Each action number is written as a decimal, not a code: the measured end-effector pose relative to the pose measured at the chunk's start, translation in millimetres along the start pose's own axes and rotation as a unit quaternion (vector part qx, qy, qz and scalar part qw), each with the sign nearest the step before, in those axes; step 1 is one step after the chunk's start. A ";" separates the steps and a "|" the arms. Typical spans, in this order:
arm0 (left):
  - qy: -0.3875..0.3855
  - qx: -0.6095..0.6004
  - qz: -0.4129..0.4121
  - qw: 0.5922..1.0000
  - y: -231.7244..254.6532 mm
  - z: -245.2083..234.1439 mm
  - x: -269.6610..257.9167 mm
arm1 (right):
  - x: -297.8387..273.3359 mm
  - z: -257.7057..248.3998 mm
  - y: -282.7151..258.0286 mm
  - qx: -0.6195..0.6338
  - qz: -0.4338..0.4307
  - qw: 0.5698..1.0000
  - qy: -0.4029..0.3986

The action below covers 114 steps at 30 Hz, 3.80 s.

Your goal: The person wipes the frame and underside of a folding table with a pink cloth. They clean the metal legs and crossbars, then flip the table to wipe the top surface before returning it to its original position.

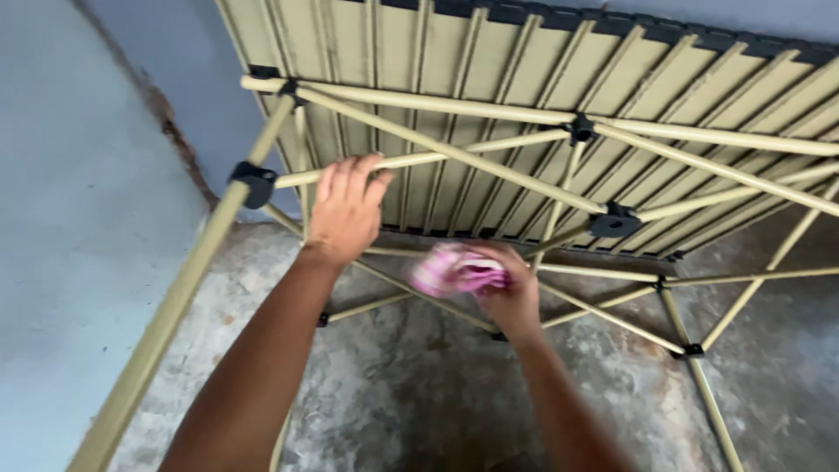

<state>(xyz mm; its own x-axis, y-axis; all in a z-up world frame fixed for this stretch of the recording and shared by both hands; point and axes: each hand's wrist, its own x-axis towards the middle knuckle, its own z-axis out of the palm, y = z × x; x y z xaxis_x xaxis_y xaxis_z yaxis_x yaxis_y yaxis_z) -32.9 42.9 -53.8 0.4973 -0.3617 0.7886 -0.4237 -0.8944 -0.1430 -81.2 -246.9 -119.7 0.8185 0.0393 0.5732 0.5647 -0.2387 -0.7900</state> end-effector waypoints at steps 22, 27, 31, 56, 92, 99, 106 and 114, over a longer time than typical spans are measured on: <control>-0.024 -0.440 0.032 0.897 221.5 68.2 89.9 | 20.0 -83.6 131.8 0.057 0.010 0.997 0.050; -0.062 -0.561 -0.118 0.817 240.5 97.4 89.0 | 8.0 -78.4 173.2 0.085 0.030 0.995 0.053; 0.009 -0.506 -0.074 0.859 238.4 124.6 77.3 | 12.2 -106.3 162.2 0.277 0.145 0.948 0.054; 0.038 -0.443 -0.067 0.893 229.9 149.1 76.6 | -30.7 -80.2 247.4 -0.038 0.128 0.987 0.093; -0.601 -0.223 0.022 0.768 140.0 163.2 -44.6 | -35.5 -62.6 142.5 -0.109 0.238 0.964 0.044; -0.581 -0.178 -0.099 0.788 74.8 146.4 -81.8 | -34.5 -17.2 217.8 -0.235 0.115 0.963 -0.063; -0.579 -0.203 -0.174 0.770 -2.6 140.7 -167.6 | -56.9 70.9 294.0 -0.324 0.171 0.896 -0.251; -0.609 -0.219 -0.276 0.710 -42.6 160.5 -220.6 | -68.7 111.7 303.6 -0.264 -0.135 0.911 -0.287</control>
<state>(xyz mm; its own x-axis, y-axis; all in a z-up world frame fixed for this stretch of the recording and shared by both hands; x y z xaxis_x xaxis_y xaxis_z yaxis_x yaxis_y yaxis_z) -3.0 118.6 -317.6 0.8519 -0.1857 -0.4896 0.0285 -0.9171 0.3976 45.8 -213.7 -423.3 0.6628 0.6302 0.4043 0.7485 -0.5722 -0.3352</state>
